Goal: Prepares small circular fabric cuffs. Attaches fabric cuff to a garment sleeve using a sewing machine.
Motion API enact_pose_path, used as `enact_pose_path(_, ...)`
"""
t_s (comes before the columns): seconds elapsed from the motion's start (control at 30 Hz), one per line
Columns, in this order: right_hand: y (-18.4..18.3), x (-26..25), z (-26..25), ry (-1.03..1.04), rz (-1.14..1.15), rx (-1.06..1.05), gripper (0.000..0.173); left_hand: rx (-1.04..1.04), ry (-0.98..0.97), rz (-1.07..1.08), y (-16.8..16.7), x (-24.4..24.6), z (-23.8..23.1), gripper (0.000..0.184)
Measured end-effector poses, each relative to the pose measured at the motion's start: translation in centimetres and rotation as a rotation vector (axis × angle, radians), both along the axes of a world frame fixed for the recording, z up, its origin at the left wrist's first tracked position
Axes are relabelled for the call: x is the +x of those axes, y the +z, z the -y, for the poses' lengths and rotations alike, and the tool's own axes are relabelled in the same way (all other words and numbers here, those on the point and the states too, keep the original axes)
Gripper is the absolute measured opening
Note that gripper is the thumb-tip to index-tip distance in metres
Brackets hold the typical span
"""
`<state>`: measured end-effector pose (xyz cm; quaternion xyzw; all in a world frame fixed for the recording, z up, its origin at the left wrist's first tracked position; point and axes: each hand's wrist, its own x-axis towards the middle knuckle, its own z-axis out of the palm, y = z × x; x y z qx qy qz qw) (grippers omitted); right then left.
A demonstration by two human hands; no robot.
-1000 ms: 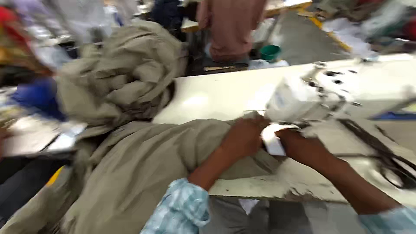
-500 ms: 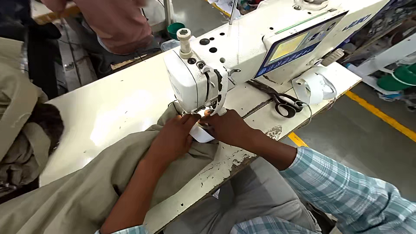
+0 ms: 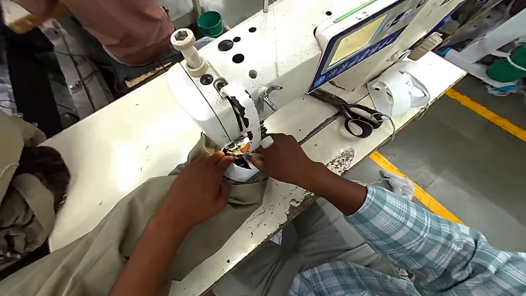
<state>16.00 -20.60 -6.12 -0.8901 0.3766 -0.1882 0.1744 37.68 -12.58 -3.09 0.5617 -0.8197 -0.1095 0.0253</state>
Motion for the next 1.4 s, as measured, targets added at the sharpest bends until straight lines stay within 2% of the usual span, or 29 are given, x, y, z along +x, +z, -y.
enact_pose_path(0.1, 0.4, 0.0, 0.2, -0.025, -0.041, 0.102, 0.027, 0.019, -0.006, 0.033, 0.3, -0.5, 0.2, 0.05)
enact_pose_path(0.2, 0.9, 0.3, 0.3, -0.05, -0.091, 0.17, 0.039, -0.029, -0.052, 0.0, 0.3, -0.6, 0.3, 0.03)
enact_pose_path(0.27, 1.2, 0.7, 0.4, -0.084, -0.069, 0.195, 0.041, -0.061, -0.061, -0.012, 0.2, -0.6, 0.1, 0.02)
enact_pose_path(0.47, 1.4, 1.2, 0.1, -0.107, -0.042, 0.18, 0.037, -0.146, -0.037, 0.008, -0.6, 0.1, -0.5, 0.042)
enact_pose_path(0.53, 0.8, 1.1, 0.0, -0.085, -0.034, 0.125, 0.036, -0.158, -0.022, 0.031, -0.8, 0.1, -0.5, 0.044)
enact_pose_path(0.63, 0.1, 1.0, -0.2, -0.067, -0.011, 0.029, 0.031, -0.186, 0.045, -0.042, -0.6, -0.2, -0.2, 0.058)
enact_pose_path(0.7, 0.1, 1.0, -0.2, -0.051, -0.011, -0.002, 0.035, -0.251, 0.199, -0.203, -0.6, -0.5, 0.2, 0.059)
enact_pose_path(0.77, 0.5, 1.0, -0.2, -0.035, -0.034, 0.01, 0.042, -0.309, 0.312, -0.253, -0.9, -0.6, 0.9, 0.041)
enact_pose_path(0.8, 0.6, 1.0, -0.2, -0.031, -0.053, 0.019, 0.041, -0.312, 0.3, -0.239, -1.1, -0.6, 1.0, 0.029)
enact_pose_path(0.83, 0.7, 1.0, -0.3, -0.026, -0.064, 0.014, 0.04, -0.333, 0.24, -0.21, -1.5, -0.5, 1.0, 0.025)
enact_pose_path(0.97, 0.9, 1.0, -0.4, -0.003, -0.065, 0.036, 0.027, -0.425, -0.162, -0.116, -1.1, -0.1, 1.3, 0.023)
enact_pose_path(1.1, 0.0, 0.7, 0.0, -0.019, -0.013, 0.06, 0.02, -0.307, -0.125, -0.08, -1.2, 0.2, 2.2, 0.022)
enact_pose_path(1.2, 0.1, 0.6, 0.3, -0.033, -0.009, 0.12, 0.025, -0.246, -0.071, -0.072, -1.2, 0.5, 2.7, 0.028)
enact_pose_path(1.4, 1.0, 0.9, 1.4, -0.075, -0.01, 0.214, 0.026, -0.476, -0.222, -0.079, -1.4, 0.9, 2.5, 0.031)
